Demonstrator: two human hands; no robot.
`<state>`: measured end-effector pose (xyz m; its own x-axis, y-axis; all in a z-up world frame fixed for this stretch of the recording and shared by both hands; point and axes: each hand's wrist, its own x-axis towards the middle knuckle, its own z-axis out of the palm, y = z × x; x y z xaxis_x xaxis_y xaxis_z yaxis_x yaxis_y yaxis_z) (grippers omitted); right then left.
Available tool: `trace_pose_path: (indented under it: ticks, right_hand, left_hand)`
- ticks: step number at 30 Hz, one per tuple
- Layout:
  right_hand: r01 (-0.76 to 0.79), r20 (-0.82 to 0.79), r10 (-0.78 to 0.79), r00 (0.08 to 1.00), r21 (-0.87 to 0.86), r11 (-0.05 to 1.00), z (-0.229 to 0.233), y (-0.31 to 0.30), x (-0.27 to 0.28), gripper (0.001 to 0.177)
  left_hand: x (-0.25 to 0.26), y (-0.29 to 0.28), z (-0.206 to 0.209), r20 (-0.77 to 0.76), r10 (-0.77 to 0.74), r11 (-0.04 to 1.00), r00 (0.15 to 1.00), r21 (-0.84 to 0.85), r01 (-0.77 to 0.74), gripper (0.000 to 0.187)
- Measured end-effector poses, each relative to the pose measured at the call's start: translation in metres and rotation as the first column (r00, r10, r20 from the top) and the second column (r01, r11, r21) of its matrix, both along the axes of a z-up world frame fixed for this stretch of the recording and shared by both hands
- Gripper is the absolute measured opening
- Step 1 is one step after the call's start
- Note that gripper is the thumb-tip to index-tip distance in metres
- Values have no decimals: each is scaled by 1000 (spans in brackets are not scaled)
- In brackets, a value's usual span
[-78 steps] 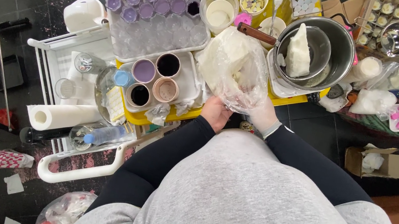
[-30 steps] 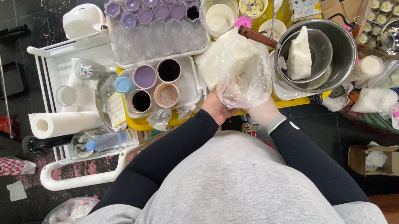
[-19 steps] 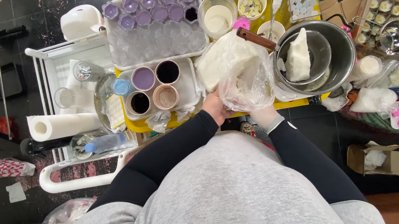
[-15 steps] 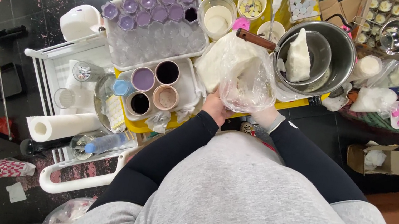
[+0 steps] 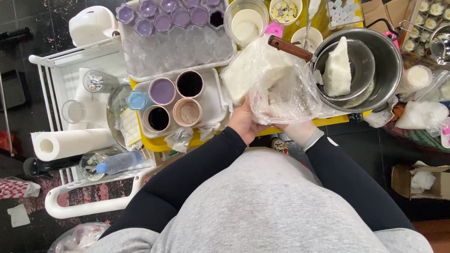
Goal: The person stirs melted wax in a metal pot on a hot plate, then unwraps blocks of wax from plastic wrap and places pieces of wax into the pot to melt. They handle the wax pieces one at a time and wipe their hands with a tissue at the end.
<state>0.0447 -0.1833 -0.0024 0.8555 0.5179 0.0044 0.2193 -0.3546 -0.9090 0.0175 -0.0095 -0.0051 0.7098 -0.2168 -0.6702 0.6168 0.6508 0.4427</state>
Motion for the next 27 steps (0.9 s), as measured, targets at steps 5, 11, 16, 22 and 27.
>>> trace_pose_path:
  ticks: [5,11,16,22,27]
  right_hand:
    - [43,46,-38,998,-111,993,24,8,-5,62]
    - [114,-282,-134,950,-85,990,59,-3,-21,60]
    - [90,-325,-135,936,-151,984,63,-4,-19,62]
    - [88,-301,-148,942,-205,975,63,-4,-14,63]
    - [138,-169,-148,974,-73,988,55,-2,-12,71]
  left_hand:
    - [-4,12,28,-28,-67,996,997,51,68,64]
    - [-28,52,74,-15,-311,913,950,275,302,68]
    - [-37,70,89,159,-356,750,921,637,180,64]
    - [2,51,147,396,-486,431,779,884,-181,46]
    - [31,37,113,449,-467,425,762,870,-252,45]
